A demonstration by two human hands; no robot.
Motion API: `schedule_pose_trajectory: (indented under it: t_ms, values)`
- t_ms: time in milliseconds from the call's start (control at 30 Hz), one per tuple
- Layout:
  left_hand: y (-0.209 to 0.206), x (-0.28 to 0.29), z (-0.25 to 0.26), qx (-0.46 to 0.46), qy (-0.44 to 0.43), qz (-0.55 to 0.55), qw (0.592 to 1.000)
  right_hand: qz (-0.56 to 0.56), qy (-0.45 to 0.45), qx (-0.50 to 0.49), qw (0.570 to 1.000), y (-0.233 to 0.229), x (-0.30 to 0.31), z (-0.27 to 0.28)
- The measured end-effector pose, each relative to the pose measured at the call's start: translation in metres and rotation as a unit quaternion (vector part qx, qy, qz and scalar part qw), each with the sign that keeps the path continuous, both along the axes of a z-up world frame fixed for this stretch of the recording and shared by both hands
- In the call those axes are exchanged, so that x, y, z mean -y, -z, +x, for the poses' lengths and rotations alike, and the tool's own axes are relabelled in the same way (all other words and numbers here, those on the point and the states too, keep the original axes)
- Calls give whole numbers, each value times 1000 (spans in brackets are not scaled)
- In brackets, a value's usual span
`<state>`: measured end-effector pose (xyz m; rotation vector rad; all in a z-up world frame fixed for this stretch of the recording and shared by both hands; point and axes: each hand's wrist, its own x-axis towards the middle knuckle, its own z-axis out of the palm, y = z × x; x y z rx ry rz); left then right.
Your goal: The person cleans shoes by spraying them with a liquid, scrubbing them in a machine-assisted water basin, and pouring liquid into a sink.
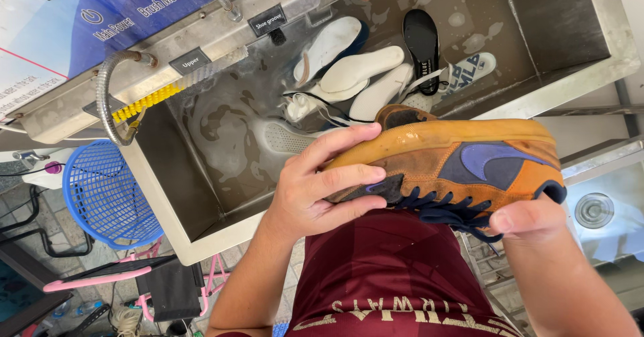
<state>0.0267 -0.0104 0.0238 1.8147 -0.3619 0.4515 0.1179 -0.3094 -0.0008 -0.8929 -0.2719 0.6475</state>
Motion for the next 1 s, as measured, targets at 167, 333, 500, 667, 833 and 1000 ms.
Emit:
schedule_pose_trajectory:
  t_ms: [167,333,500,667,833,1000]
  values:
    - [6,0,0,10,11,-2,1000,-70,5,17,997,-13,-2,-7]
    - [6,1,-3,3,-16,3,1000,-57,4,41,998,-18,-14,-8]
    - [-8,3,-2,-33,-14,-21,999,-47,27,16,998,-15,-13,-9]
    - [-13,-2,-3,-56,14,-25,998,11,32,-4,999,-2,-1,-5]
    - [-7,-4,-5,-72,40,-50,995,44,21,-33,998,6,8,-6]
    - [-9,-3,-9,-76,57,-57,994,38,21,-21,999,9,14,-4]
